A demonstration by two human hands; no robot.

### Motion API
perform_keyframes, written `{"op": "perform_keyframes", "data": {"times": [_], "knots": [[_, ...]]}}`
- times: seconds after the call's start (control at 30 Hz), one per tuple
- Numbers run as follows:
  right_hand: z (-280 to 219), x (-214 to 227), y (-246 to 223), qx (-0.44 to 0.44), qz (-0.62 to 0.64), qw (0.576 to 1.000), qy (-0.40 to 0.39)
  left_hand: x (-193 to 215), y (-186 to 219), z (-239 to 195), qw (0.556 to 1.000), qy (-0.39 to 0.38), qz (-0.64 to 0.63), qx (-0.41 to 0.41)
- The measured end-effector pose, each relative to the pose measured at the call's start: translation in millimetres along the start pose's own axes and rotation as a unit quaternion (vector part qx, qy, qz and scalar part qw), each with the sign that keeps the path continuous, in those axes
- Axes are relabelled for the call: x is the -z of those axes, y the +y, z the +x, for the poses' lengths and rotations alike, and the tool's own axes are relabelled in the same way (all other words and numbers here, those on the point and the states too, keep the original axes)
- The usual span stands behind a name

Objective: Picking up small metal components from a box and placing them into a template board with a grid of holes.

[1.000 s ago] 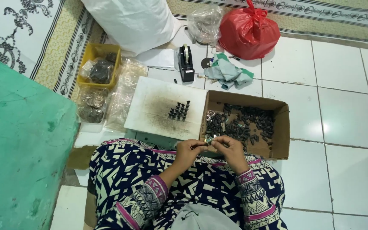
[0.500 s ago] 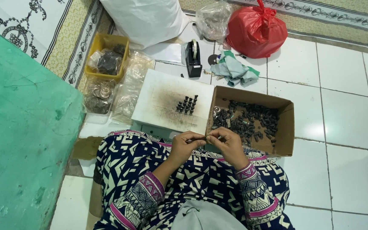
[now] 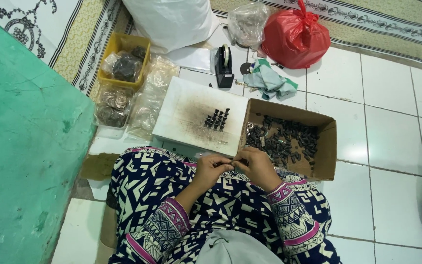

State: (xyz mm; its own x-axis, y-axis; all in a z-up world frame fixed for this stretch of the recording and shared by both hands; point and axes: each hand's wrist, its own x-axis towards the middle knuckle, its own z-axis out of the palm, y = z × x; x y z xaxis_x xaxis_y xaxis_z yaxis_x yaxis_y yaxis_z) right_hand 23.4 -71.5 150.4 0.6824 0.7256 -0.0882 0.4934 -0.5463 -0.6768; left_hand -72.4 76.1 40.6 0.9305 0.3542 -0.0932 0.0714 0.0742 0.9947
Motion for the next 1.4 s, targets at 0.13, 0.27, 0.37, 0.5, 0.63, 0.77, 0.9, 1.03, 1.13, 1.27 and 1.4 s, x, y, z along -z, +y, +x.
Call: {"op": "perform_keyframes", "data": {"times": [0.13,0.27,0.37,0.5,0.63,0.77,0.9,1.03,1.13,1.27,1.4], "knots": [[10,-6,4,-0.013,0.019,1.000,-0.004,5,14,3,1.000,0.003,0.001,0.004],[21,-17,15,-0.049,0.100,0.993,0.048,15,26,15,0.999,0.027,0.018,0.000],[31,-34,28,-0.066,0.157,0.982,0.085,24,33,22,0.998,0.036,0.042,-0.008],[48,-48,49,-0.061,0.146,0.983,0.091,29,23,32,0.998,0.038,0.049,0.007],[68,-46,47,-0.055,0.145,0.984,0.086,33,18,48,0.998,0.050,0.035,0.012],[98,-44,49,-0.061,0.129,0.984,0.104,46,5,76,0.993,0.104,0.050,-0.023],[132,-41,50,-0.061,0.099,0.984,0.133,67,-12,103,0.979,0.166,0.066,-0.101],[161,-49,59,-0.055,0.040,0.990,0.121,70,-12,116,0.979,0.156,0.040,-0.127],[173,-53,60,-0.001,-0.052,0.991,0.119,67,-20,124,0.983,0.126,0.026,-0.133],[183,-55,56,0.023,-0.137,0.986,0.093,64,-16,127,0.986,0.084,0.049,-0.134],[189,-59,57,0.020,-0.165,0.984,0.062,60,-13,128,0.980,0.076,0.094,-0.157]]}}
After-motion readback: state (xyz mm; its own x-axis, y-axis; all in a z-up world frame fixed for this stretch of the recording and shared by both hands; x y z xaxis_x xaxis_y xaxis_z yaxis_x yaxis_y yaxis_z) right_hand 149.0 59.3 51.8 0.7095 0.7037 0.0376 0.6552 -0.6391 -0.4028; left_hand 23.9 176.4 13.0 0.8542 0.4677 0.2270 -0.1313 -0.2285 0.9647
